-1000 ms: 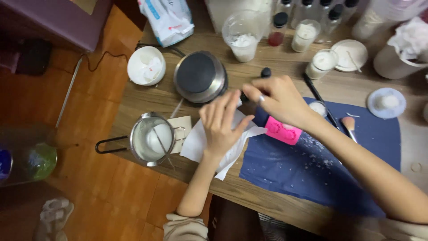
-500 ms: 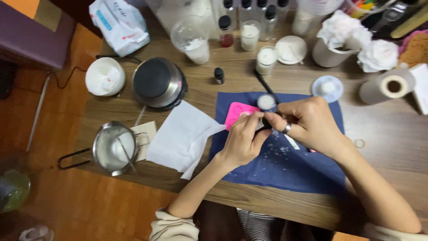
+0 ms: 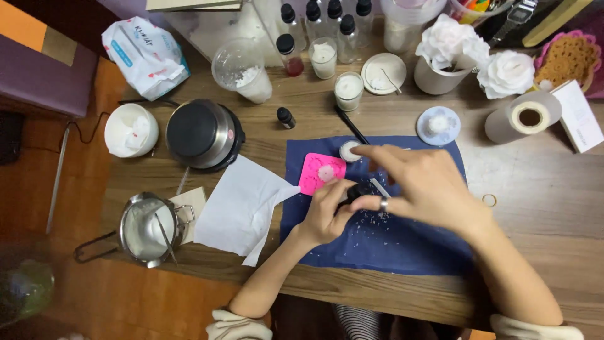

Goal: Cleaning and trimming a small decorative wax item using a brush and a metal tool, then applying a liquid from a small bottle.

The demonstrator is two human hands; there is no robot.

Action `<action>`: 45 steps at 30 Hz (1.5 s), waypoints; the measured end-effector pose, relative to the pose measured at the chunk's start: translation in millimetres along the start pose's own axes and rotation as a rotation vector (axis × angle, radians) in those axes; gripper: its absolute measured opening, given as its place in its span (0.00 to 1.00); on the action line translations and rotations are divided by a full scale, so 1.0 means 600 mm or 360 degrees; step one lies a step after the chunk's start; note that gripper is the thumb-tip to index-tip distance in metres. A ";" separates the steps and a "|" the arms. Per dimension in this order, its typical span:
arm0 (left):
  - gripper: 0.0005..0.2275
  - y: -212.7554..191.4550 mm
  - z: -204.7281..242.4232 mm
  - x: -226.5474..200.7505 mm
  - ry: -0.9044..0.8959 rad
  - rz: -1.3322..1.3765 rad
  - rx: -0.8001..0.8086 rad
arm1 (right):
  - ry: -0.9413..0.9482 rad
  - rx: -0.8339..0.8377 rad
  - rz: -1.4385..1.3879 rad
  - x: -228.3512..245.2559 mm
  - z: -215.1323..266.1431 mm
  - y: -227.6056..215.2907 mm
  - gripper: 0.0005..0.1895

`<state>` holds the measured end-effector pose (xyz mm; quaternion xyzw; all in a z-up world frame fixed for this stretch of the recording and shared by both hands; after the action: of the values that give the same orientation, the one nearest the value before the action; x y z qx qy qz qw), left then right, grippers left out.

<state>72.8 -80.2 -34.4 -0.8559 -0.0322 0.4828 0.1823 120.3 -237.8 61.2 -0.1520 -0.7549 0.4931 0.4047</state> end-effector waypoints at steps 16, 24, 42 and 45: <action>0.24 -0.005 0.015 0.018 -0.0099 0.0119 0.0023 | -0.0498 -0.0030 -0.0262 0.017 0.029 -0.026 0.13; 0.19 -0.034 0.000 0.025 -0.0033 0.0172 -0.0079 | -0.0003 -0.0403 -0.0253 -0.069 0.090 -0.044 0.16; 0.16 -0.063 -0.019 0.034 -0.0584 -0.0093 -0.0449 | 0.0889 0.0152 0.0811 -0.142 0.318 0.071 0.17; 0.14 -0.060 -0.018 0.035 -0.0520 -0.0106 -0.0497 | 0.0873 0.0078 0.0677 -0.149 0.341 0.093 0.09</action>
<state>97.3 -44.6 -34.0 -0.7827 -0.1638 0.5978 0.0559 11.5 -395.2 -66.5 -0.4230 -0.5574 0.5252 0.4843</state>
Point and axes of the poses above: each hand's wrist, its own z-axis away from the middle knuckle, its own y-axis out of the palm, x = y × z, the point moved 3 cm from there along -z, towards the middle knuckle, and after that the axes turned 5 degrees about -x, right-handed, at the moved point
